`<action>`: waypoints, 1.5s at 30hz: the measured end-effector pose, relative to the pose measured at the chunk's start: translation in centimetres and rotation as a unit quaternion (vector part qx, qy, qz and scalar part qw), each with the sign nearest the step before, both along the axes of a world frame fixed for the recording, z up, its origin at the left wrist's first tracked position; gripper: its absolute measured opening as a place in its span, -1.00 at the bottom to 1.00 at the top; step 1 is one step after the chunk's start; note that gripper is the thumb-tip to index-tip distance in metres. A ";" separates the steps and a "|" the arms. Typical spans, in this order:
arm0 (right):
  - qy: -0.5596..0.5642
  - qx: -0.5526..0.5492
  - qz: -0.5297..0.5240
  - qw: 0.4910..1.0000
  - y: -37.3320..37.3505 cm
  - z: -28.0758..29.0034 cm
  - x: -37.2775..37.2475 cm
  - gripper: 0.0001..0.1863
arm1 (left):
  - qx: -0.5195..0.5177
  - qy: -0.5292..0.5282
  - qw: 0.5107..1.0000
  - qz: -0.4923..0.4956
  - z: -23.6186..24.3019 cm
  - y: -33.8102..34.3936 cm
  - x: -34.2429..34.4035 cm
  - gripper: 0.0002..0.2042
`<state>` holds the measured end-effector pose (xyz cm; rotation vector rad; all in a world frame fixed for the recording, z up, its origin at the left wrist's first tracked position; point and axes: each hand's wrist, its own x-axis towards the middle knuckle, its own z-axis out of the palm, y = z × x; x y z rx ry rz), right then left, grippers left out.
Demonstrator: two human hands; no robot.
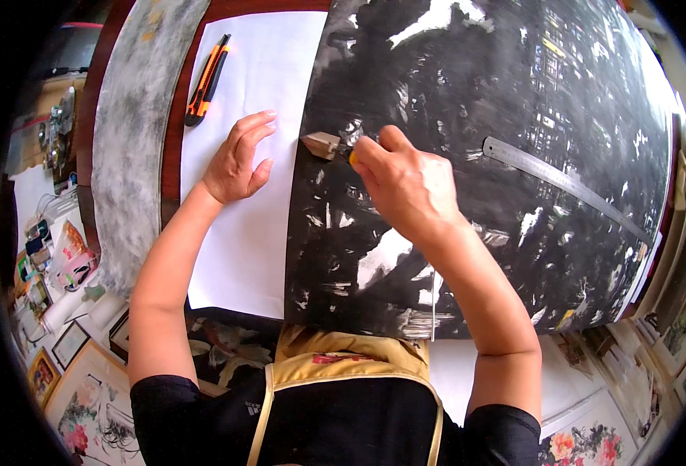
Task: The person uses a metal ruler and a utility knife to cut a large sheet of dark, glossy material on a wooden table. They align the ruler, score the material, and peel away the cut strip. The person then repositions the remaining sheet and repeats the cutting process.
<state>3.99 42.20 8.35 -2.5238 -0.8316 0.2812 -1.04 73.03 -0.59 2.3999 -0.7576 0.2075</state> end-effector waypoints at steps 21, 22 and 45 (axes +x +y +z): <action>-0.022 -0.053 -0.228 0.972 -13.2 0.2 -5.2 -0.89 | 0.249 0.035 0.965 -0.075 2.8 -2.0 0.9 -0.39; -0.028 -0.058 -0.242 0.968 -14.3 0.1 -5.7 -0.89 | 0.245 0.030 0.966 -0.072 2.8 -2.1 1.0 -0.40; -0.043 -0.045 -0.294 0.954 -25.5 0.5 -5.3 -0.86 | 0.231 0.026 0.970 -0.069 2.4 -2.5 1.0 -0.44</action>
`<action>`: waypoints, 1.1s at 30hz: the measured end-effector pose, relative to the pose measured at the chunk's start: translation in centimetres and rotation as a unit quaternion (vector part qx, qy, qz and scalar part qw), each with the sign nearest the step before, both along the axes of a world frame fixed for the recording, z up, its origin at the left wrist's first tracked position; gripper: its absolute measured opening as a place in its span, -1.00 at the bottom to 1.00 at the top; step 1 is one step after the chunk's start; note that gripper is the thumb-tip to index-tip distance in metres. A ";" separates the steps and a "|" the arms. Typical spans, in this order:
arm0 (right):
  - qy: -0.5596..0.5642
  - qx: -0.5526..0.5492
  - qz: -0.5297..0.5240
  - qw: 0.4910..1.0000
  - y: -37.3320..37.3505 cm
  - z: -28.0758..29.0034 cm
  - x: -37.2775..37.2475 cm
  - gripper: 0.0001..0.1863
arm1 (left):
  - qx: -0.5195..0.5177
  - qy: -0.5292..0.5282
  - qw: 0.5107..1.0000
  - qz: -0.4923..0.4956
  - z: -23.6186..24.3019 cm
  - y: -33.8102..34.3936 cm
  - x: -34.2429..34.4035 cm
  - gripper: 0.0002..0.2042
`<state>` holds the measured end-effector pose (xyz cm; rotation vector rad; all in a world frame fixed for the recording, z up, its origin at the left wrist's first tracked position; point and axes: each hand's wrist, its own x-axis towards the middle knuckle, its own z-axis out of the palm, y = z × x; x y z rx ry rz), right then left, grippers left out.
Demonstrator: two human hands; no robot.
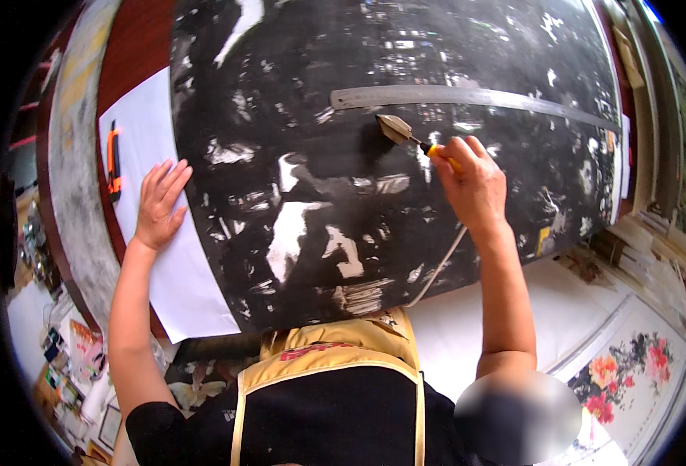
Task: The person uses a metal ruler and a utility knife to cut a large sheet of dark, glossy material on a wooden table. They align the ruler, score the material, and peel away the cut strip. The person then repositions the remaining sheet and repeats the cutting process.
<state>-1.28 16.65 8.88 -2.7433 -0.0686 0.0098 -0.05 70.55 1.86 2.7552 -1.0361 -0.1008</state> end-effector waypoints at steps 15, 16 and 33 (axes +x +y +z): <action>0.058 0.050 0.305 0.949 11.9 -0.3 6.7 -0.92 | -0.013 -0.003 0.979 0.205 0.6 -9.2 -5.6 -0.33; 0.056 0.050 0.308 0.948 12.7 -0.3 6.7 -0.92 | -0.016 -0.007 0.976 0.216 0.4 -9.0 -5.6 -0.34; 0.030 0.052 0.352 0.934 26.3 -1.0 7.9 -0.90 | -0.201 -0.074 0.880 0.424 0.8 -4.7 -9.7 -0.57</action>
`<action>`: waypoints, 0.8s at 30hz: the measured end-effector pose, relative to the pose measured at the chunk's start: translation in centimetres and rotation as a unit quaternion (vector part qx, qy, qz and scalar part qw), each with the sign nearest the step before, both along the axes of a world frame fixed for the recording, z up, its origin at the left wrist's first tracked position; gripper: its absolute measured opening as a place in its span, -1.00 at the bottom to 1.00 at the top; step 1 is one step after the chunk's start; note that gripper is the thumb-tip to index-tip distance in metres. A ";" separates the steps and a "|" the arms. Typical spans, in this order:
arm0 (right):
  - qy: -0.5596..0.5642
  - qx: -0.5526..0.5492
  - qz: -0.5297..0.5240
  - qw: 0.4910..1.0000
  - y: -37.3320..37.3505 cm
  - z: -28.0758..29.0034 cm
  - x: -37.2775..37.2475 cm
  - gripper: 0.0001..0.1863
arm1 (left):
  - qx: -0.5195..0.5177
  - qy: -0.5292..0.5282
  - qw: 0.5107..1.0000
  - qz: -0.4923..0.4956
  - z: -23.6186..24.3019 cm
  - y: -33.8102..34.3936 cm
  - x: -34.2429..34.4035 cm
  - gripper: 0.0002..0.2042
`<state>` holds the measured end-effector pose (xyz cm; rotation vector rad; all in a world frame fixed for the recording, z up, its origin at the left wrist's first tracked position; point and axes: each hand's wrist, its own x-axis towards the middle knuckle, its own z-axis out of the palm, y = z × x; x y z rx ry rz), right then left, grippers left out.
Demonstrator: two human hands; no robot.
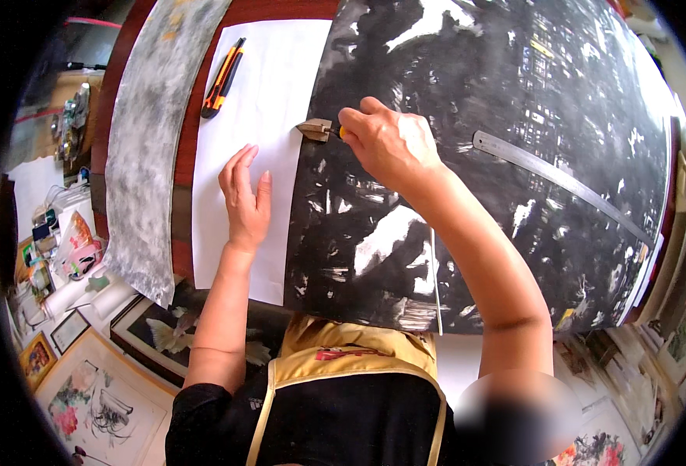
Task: The person uses a metal ruler and a utility knife to cut a large sheet of dark, glossy material on a wooden table. They align the ruler, score the material, and peel away the cut strip. The person then repositions the remaining sheet and repeats the cutting process.
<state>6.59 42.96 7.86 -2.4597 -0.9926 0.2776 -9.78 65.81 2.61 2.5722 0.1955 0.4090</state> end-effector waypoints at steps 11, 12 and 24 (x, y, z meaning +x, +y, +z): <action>-0.012 -0.064 -0.264 0.962 -24.3 3.3 -5.2 -0.86 | -0.108 -0.004 0.993 -0.046 1.1 -3.6 3.9 -0.58; -0.005 -0.076 -0.269 0.960 -25.8 3.1 -5.6 -0.87 | -0.078 -0.003 0.994 -0.077 1.3 -4.4 4.4 -0.58; -0.011 -0.072 -0.130 0.989 -31.6 0.9 -1.7 -0.90 | 0.083 0.100 0.972 -0.196 -1.6 -22.2 6.1 -0.41</action>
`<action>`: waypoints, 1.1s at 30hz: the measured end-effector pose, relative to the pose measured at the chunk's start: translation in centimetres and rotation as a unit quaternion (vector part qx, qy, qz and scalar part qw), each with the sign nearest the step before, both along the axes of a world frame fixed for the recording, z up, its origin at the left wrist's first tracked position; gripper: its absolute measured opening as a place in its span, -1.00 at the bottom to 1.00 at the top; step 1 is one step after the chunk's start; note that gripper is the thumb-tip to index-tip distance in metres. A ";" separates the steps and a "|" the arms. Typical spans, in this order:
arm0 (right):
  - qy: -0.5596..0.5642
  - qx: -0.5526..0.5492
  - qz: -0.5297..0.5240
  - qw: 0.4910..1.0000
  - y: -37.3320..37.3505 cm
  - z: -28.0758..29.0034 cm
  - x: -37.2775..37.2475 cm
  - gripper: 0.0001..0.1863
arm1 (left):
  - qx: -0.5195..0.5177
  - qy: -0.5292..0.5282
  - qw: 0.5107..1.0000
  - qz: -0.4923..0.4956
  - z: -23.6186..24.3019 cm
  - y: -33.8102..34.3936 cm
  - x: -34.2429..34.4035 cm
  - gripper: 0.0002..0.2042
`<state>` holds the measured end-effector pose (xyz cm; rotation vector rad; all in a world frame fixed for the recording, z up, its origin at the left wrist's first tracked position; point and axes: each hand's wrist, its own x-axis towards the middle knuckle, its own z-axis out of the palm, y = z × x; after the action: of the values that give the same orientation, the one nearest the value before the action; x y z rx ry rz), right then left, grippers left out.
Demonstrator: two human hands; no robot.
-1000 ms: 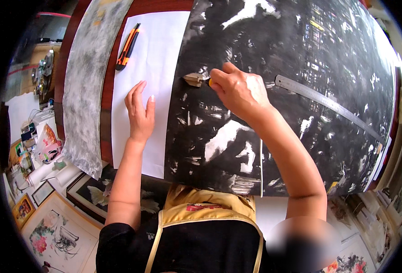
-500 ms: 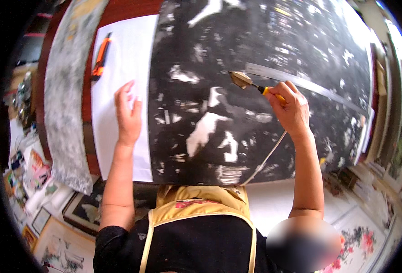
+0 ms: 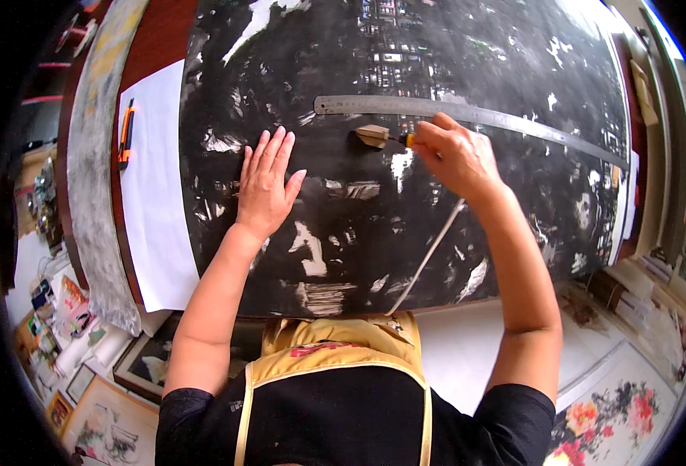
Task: The person uses a metal ruler and a utility knife to cut a large sheet of dark, glossy material on a wooden table. They align the ruler, score the material, and peel away the cut strip. The person then repositions the remaining sheet and repeats the cutting process.
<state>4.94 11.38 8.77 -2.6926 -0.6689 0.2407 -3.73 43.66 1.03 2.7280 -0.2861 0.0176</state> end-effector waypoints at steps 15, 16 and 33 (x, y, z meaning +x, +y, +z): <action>0.021 0.038 0.137 0.990 7.1 -0.7 3.8 -0.87 | 0.014 -0.048 0.998 0.028 -1.3 -0.2 -0.7 -0.38; 0.024 0.029 0.134 0.990 6.2 -0.6 4.0 -0.87 | 0.017 -0.049 0.998 0.026 -1.3 0.0 -0.7 -0.37; 0.030 0.006 0.000 1.000 -8.0 0.5 1.1 -0.88 | -0.021 -0.050 0.998 0.028 -1.4 -0.2 -0.5 -0.39</action>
<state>5.99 3.40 9.27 -2.6622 -0.6517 0.3155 -4.19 43.51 -0.33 2.6979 -0.2355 0.1729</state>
